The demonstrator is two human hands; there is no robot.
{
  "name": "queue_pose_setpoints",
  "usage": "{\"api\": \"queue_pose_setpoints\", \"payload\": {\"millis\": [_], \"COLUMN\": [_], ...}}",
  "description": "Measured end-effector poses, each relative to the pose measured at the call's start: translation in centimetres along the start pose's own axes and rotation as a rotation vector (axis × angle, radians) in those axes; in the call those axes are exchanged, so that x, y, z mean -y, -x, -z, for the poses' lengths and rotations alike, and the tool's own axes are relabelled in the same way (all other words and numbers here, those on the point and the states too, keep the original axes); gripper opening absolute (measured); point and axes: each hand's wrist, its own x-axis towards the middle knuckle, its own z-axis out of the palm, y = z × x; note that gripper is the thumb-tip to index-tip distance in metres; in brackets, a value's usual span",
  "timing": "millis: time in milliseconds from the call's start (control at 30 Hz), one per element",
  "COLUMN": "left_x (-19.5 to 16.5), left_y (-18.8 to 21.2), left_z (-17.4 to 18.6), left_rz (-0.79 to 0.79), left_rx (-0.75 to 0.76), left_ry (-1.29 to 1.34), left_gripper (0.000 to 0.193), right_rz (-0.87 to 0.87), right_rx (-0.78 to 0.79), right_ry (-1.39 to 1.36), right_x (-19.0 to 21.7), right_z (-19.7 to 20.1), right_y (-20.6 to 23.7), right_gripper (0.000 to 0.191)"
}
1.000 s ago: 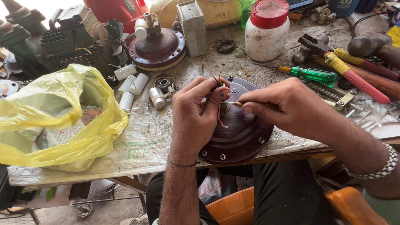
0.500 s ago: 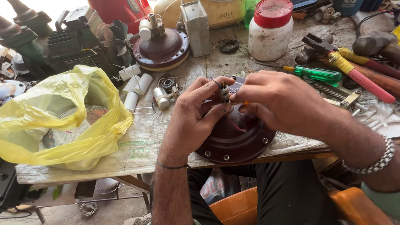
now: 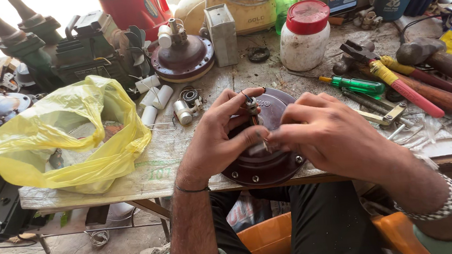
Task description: The person uses a screwdriver to loosen screws on a circular maroon electrical component, then removes a central shaft with attached wires. They strip wire ends and connect them to a white cylindrical part, securing it onto the shaft with a screw.
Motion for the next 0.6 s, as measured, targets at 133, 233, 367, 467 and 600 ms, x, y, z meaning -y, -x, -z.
{"api": "queue_pose_setpoints", "payload": {"millis": [133,233,367,467,600], "left_x": [0.9,1.3,1.4,1.4,1.3], "left_y": [-0.3,-0.6,-0.8,-0.7,-0.7], "left_z": [-0.9,-2.0,-2.5,-2.4,-2.5], "left_rz": [0.010,-0.071,-0.095,-0.115,-0.107], "left_rx": [-0.223,-0.353,-0.410,-0.427,-0.428], "left_ry": [-0.195,-0.293,-0.275,-0.306,-0.319], "left_gripper": [0.026,0.017,0.020,0.022,0.022], "right_rz": [-0.218,-0.408,-0.437,-0.445,-0.446], "right_rx": [-0.031,-0.050,-0.081,-0.069,-0.085], "right_ry": [-0.096,-0.063,-0.057,-0.055,-0.009], "right_x": [0.9,1.1,1.3,1.8,2.5], "right_z": [0.4,0.5,0.3,-0.2,-0.6], "right_y": [1.0,1.1,0.8,0.7,0.6], "right_gripper": [0.023,0.024,0.031,0.034,0.033]}}
